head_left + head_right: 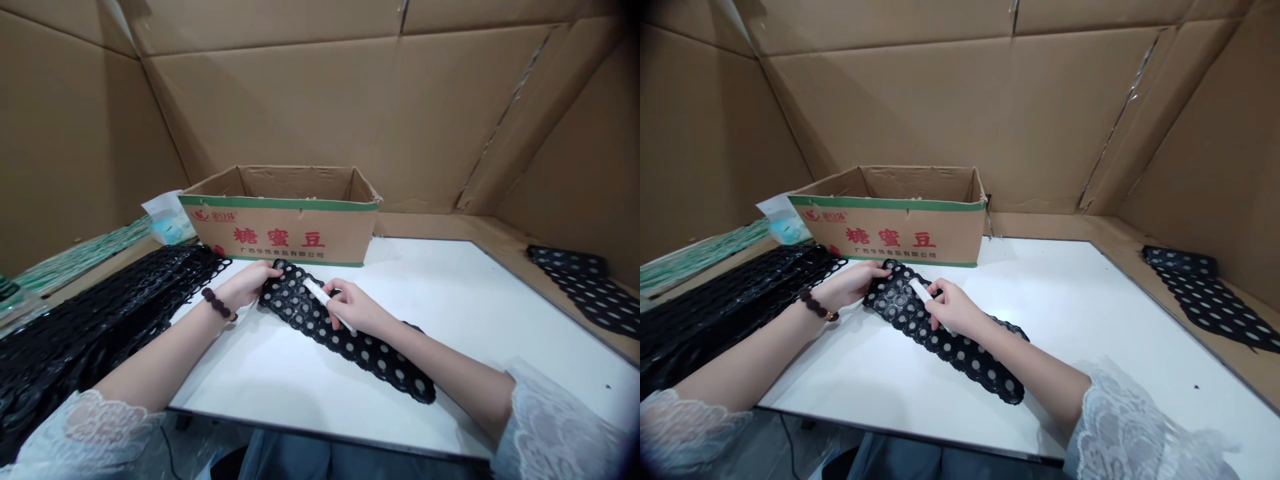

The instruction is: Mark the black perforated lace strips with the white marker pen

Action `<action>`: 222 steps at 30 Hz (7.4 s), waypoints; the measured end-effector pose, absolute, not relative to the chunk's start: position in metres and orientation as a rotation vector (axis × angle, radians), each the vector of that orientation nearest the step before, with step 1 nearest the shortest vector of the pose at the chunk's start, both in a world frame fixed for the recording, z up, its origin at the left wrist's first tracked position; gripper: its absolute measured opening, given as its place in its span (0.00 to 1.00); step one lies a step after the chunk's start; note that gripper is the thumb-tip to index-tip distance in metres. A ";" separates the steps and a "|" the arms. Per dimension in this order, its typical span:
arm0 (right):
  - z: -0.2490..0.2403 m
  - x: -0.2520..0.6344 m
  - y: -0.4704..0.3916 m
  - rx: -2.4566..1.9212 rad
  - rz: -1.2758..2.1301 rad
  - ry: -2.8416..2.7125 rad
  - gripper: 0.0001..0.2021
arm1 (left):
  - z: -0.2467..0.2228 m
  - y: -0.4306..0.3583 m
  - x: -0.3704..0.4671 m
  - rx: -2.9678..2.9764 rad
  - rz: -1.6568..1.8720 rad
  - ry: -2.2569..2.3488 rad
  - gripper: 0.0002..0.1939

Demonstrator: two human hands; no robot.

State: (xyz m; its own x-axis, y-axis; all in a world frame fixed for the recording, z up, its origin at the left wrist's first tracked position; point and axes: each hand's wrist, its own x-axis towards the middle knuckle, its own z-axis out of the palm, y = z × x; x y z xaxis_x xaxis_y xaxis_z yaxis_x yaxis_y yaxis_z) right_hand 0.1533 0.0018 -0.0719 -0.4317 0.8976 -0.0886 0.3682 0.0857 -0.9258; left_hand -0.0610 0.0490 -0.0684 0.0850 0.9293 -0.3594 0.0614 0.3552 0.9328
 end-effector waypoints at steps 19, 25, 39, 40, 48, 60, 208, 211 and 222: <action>-0.075 0.152 0.002 -1.156 1.350 -1.823 0.06 | -0.070 0.032 -0.038 1.076 0.816 1.273 0.25; -0.080 0.152 0.002 -1.090 1.384 -1.792 0.07 | -0.067 0.029 -0.034 0.919 0.806 1.303 0.28; -0.075 0.148 -0.008 -0.944 1.391 -1.779 0.08 | -0.074 0.032 -0.039 0.965 0.809 1.059 0.24; -0.075 0.148 -0.008 -0.953 1.382 -1.783 0.08 | -0.075 0.033 -0.040 0.994 0.839 1.029 0.22; -0.077 0.148 -0.010 -0.963 1.370 -1.827 0.05 | -0.079 0.033 -0.041 1.123 0.782 1.004 0.18; -0.083 0.146 -0.013 -1.052 1.233 -1.973 0.08 | -0.066 0.023 -0.037 1.460 0.679 0.871 0.09; -0.052 0.162 -0.006 -1.181 0.775 -2.059 0.12 | -0.057 0.033 -0.048 1.997 0.883 1.347 0.13; -0.046 0.168 -0.003 -1.000 1.132 -2.004 0.17 | -0.063 0.035 -0.049 1.800 0.866 1.327 0.16; -0.085 0.152 0.003 -0.859 0.245 -2.392 0.22 | -0.060 0.045 -0.078 1.446 0.562 1.123 0.18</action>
